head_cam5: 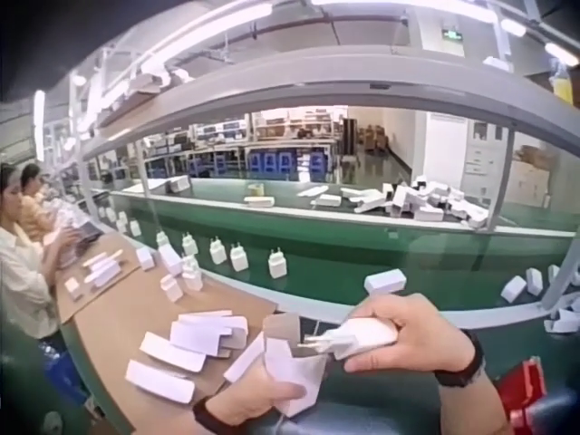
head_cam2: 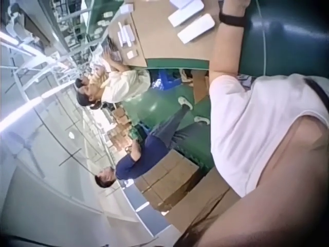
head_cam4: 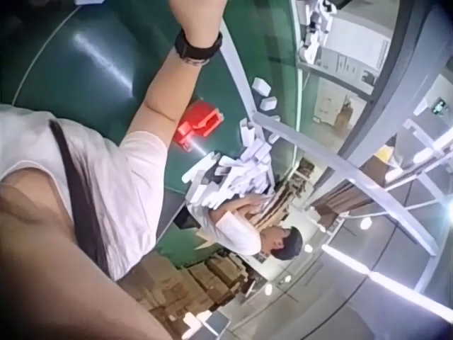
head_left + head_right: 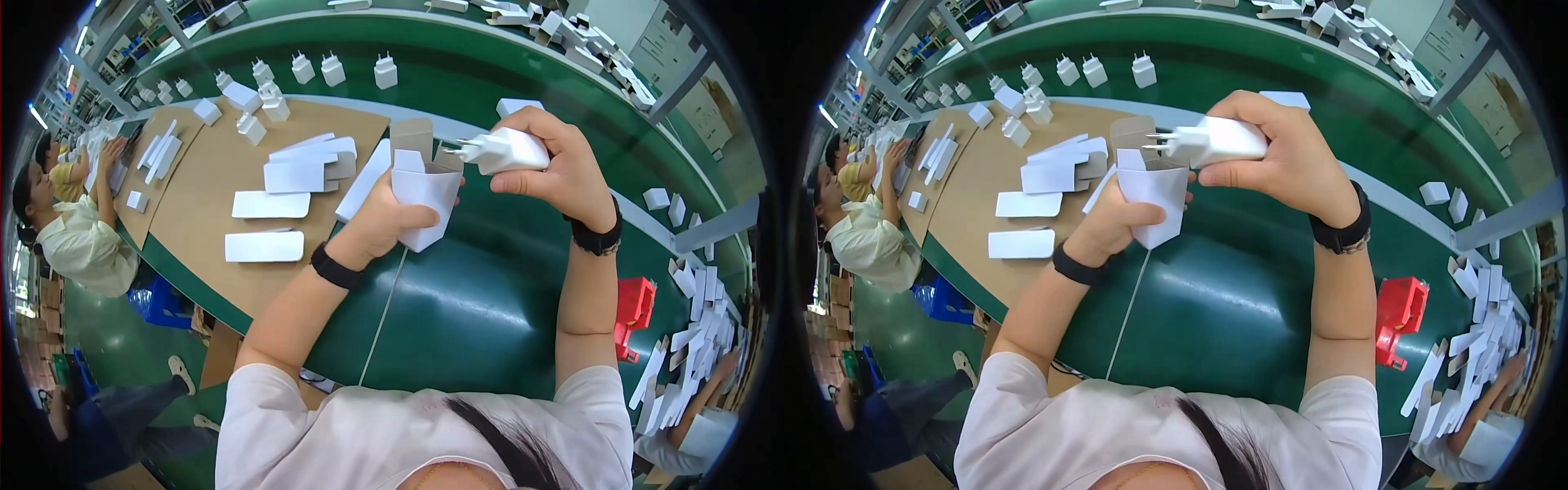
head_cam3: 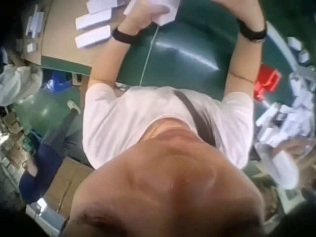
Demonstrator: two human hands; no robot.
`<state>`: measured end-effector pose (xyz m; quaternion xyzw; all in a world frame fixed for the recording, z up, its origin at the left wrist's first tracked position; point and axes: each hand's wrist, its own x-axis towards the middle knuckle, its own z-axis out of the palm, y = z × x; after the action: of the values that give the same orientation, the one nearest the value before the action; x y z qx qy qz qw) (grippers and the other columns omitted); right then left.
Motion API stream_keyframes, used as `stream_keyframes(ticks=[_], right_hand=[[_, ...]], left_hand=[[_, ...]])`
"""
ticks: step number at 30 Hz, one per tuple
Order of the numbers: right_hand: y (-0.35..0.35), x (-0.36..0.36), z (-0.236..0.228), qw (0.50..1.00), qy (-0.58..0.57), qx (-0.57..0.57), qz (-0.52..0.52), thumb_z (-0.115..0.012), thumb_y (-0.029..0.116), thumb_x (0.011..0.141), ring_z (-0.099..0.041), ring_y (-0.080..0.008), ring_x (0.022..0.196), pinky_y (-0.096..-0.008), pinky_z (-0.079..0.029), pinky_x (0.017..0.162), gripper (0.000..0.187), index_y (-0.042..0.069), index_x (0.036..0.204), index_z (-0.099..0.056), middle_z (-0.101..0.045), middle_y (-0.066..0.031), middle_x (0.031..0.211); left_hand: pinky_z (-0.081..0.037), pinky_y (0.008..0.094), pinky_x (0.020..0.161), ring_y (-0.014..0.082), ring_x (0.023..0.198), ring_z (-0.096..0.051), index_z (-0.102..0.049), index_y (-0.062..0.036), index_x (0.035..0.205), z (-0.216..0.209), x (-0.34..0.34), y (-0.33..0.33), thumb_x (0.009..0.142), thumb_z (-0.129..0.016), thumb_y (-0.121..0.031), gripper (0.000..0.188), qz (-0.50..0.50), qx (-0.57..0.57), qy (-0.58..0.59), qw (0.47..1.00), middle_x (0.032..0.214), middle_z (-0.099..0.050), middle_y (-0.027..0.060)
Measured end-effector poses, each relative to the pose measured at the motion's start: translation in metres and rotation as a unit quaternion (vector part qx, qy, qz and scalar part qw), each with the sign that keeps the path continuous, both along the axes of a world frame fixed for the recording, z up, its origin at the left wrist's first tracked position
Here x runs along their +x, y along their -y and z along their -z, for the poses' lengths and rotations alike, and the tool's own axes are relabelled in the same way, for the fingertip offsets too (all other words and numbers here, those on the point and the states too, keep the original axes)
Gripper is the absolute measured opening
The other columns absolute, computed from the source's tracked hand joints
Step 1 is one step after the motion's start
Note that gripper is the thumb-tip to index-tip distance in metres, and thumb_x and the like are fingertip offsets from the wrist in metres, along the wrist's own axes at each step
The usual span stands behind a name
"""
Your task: The person packages power adapters by hand, picking up a white box and an adapter, sliding the adapter into the box, and folding the box flaps closed. The person then places the packaged adapter onto a conveyor belt and repeats the process.
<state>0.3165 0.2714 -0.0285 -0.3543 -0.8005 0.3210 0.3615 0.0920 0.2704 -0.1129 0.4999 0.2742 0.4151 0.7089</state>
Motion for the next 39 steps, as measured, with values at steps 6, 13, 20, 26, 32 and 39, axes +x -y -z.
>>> stream_keyframes(ticks=[6, 13, 20, 26, 32, 39], right_hand=[[-0.004, -0.006, 0.007, 0.997, 0.059, 0.055, 0.018, -0.077, 0.025, 0.07, -0.057, -0.0161, 0.067, -0.0268, -0.045, 0.061, 0.043, 0.007, 0.1, -0.053, -0.06, -0.0067, 0.076], [0.007, -0.016, 0.007, 0.98, 0.188, 0.058, 0.009, -0.079, 0.026, 0.065, -0.057, -0.0187, 0.064, -0.027, -0.046, 0.06, 0.041, 0.006, 0.094, -0.059, -0.06, -0.0077, 0.079], [-0.004, -0.024, 0.022, 0.99, 0.132, 0.046, -0.007, -0.077, 0.029, 0.067, -0.058, -0.0245, 0.065, -0.0284, -0.046, 0.061, 0.047, 0.006, 0.1, -0.054, -0.06, -0.0106, 0.078], [-0.016, -0.023, 0.035, 0.986, 0.157, 0.034, -0.031, -0.074, 0.029, 0.071, -0.057, -0.0207, 0.065, -0.0283, -0.045, 0.061, 0.042, 0.006, 0.103, -0.056, -0.061, -0.0096, 0.079], [-0.012, -0.03, 0.038, 0.991, 0.119, 0.04, -0.044, -0.069, 0.021, 0.076, -0.055, -0.0193, 0.065, -0.0275, -0.045, 0.062, 0.037, 0.006, 0.108, -0.058, -0.06, -0.01, 0.08], [0.002, -0.044, 0.034, 0.998, 0.056, -0.012, 0.032, -0.07, 0.014, 0.076, -0.055, -0.0122, 0.066, -0.0223, -0.044, 0.059, 0.037, 0.004, 0.108, -0.055, -0.06, -0.0059, 0.08]], left_hand=[[-0.043, 0.0302, 0.084, 0.0183, 0.097, -0.052, -0.041, -0.0039, 0.123, 0.009, -0.011, -0.001, 0.057, -0.066, -0.011, 0.071, -0.047, 0.167, -0.123, 0.977, 0.107, -0.053, 0.009], [-0.043, 0.0323, 0.082, 0.0214, 0.091, -0.052, -0.04, -0.0003, 0.105, 0.012, -0.005, 0.01, 0.059, -0.069, -0.013, 0.056, -0.085, 0.182, -0.239, 0.95, 0.097, -0.052, 0.0129], [-0.042, 0.0325, 0.079, 0.023, 0.088, -0.05, -0.039, -0.0023, 0.101, 0.016, -0.009, 0.01, 0.06, -0.064, -0.01, 0.049, -0.046, 0.185, -0.271, 0.944, 0.094, -0.048, 0.0138], [-0.044, 0.0355, 0.078, 0.0306, 0.089, -0.051, -0.041, -0.0007, 0.102, 0.024, 0.001, 0.015, 0.061, -0.079, -0.022, 0.059, -0.154, 0.239, -0.338, 0.897, 0.094, -0.051, 0.0165], [-0.047, 0.0403, 0.073, 0.0345, 0.086, -0.054, -0.036, 0.0029, 0.119, 0.035, 0.012, 0.036, 0.06, -0.08, -0.021, 0.077, -0.242, 0.42, -0.443, 0.754, 0.097, -0.053, 0.0201], [-0.049, 0.0409, 0.068, 0.0366, 0.081, -0.058, -0.036, 0.003, 0.118, 0.044, 0.009, 0.027, 0.061, -0.072, -0.01, 0.069, -0.281, 0.406, -0.417, 0.763, 0.093, -0.055, 0.0195]])
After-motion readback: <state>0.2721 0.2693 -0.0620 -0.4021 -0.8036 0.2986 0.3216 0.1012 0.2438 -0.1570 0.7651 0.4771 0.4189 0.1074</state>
